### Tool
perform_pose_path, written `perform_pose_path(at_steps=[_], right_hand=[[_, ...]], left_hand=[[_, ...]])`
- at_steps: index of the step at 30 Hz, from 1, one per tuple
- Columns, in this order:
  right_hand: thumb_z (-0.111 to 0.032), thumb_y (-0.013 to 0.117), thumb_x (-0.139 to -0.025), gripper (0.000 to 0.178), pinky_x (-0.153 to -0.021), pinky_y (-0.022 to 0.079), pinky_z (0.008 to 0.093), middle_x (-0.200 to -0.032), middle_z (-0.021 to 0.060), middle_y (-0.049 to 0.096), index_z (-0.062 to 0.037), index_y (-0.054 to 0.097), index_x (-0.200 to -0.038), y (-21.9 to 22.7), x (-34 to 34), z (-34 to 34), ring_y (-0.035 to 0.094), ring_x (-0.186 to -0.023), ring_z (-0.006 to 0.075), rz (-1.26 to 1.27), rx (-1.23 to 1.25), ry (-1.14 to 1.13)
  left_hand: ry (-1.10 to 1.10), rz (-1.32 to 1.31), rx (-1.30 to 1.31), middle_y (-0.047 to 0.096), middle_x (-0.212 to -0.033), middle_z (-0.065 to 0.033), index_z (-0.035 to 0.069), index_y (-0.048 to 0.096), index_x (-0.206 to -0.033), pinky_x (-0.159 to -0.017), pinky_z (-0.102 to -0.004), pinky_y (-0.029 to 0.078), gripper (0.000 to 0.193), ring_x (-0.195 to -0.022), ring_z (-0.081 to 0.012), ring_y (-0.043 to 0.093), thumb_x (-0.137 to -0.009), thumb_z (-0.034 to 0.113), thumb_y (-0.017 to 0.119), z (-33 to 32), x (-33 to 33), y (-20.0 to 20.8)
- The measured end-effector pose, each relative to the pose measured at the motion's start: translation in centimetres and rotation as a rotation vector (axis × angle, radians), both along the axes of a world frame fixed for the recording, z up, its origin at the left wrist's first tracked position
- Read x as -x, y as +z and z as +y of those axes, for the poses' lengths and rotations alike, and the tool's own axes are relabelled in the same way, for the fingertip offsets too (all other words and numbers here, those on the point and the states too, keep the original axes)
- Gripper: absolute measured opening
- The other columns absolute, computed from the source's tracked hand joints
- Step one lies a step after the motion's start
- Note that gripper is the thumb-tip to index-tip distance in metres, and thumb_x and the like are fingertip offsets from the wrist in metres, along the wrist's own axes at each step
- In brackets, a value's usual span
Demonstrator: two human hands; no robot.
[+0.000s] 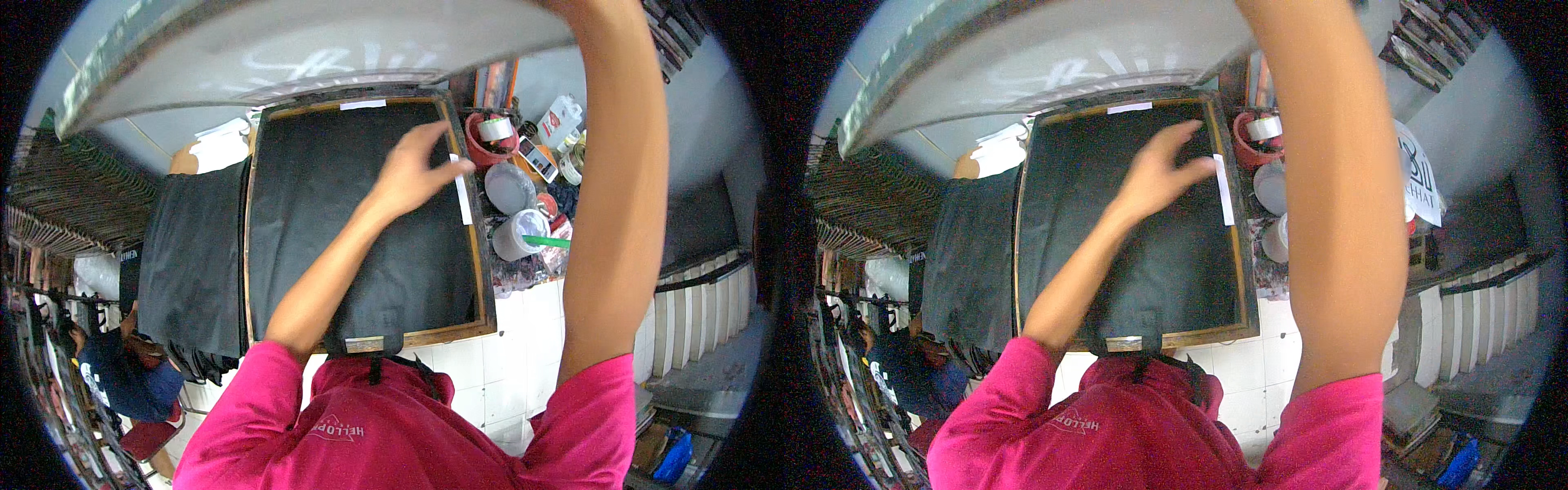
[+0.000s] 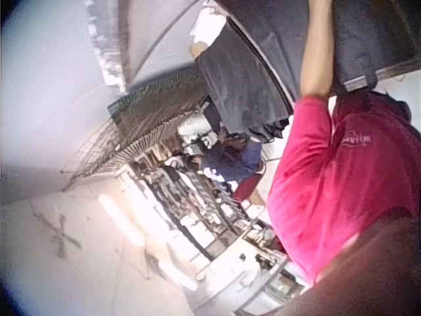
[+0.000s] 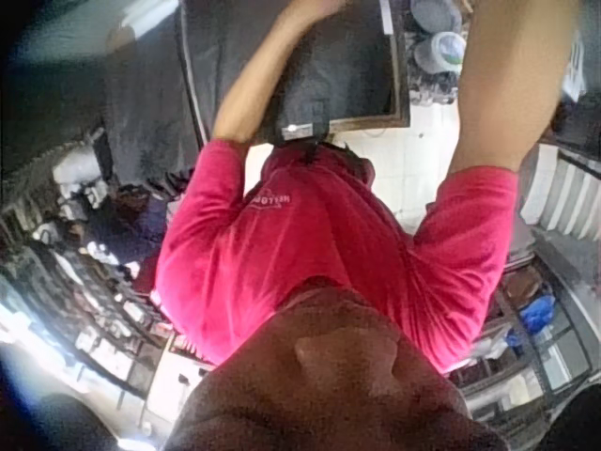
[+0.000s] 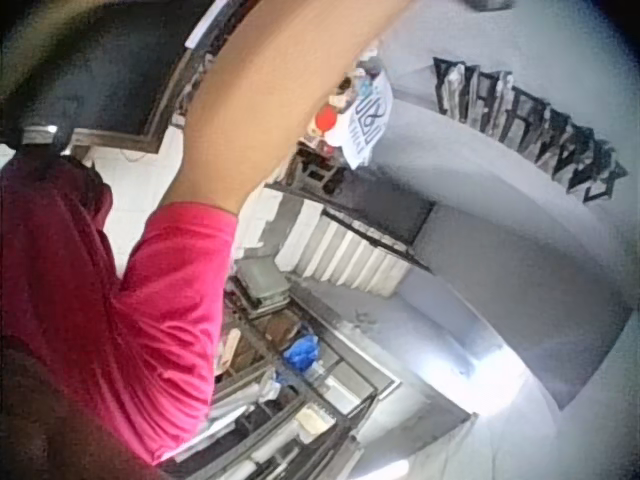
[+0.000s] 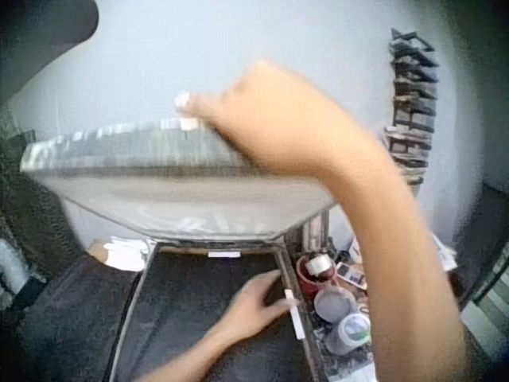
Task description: The person performs screen printing on black bags, placing each bag onto a frame, lowering a mesh screen, and using a squeegee to apply white ink before lifting the screen and setting the bag aside.
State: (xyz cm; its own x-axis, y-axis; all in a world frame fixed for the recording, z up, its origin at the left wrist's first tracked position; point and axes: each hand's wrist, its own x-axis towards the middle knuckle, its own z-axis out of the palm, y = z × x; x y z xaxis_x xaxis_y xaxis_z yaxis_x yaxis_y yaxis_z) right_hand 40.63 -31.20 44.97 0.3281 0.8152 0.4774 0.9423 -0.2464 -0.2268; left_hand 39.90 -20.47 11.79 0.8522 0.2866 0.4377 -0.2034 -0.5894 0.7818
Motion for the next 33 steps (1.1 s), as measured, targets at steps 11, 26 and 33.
perform_pose_path(at_steps=[11,26,33], right_hand=[[-0.035,0.069,-0.095,0.044,-0.092,0.053,0.0461,-0.106,0.0285,0.072,0.0052,0.071,-0.113,-17.5,-2.8,4.2,0.069,-0.104,0.0439,0.269,-0.043,0.009],[-0.037,0.081,-0.082,0.06,-0.102,0.048,0.0519,-0.128,0.0204,0.066,-0.005,0.061,-0.13,-31.5,-15.1,22.9,0.062,-0.122,0.0377,-0.034,0.443,-0.069],[-0.02,0.068,-0.089,0.025,-0.081,0.055,0.0455,-0.105,0.0156,0.071,-0.0057,0.063,-0.109,-39.3,-10.9,16.9,0.069,-0.093,0.036,-0.177,0.094,0.095]], left_hand=[[0.2,0.218,1.331,0.074,-0.098,-0.0299,-0.01,0.066,-0.109,-0.081,-0.0446,0.063,0.022,-0.082,-0.0325,0.076,-0.096,0.009,0.066,-1.8,36.8,-3.3],[0.327,0.607,1.732,0.068,-0.123,-0.0273,-0.013,0.056,-0.131,-0.099,-0.0415,0.056,0.057,-0.112,-0.0325,0.07,-0.105,0.037,0.057,-1.6,36.1,-5.3],[0.194,0.888,1.118,0.077,-0.091,-0.0191,-0.006,0.073,-0.103,-0.067,-0.0319,0.056,0.051,-0.072,-0.0247,0.073,-0.104,0.043,0.06,4.0,38.4,-2.8]])
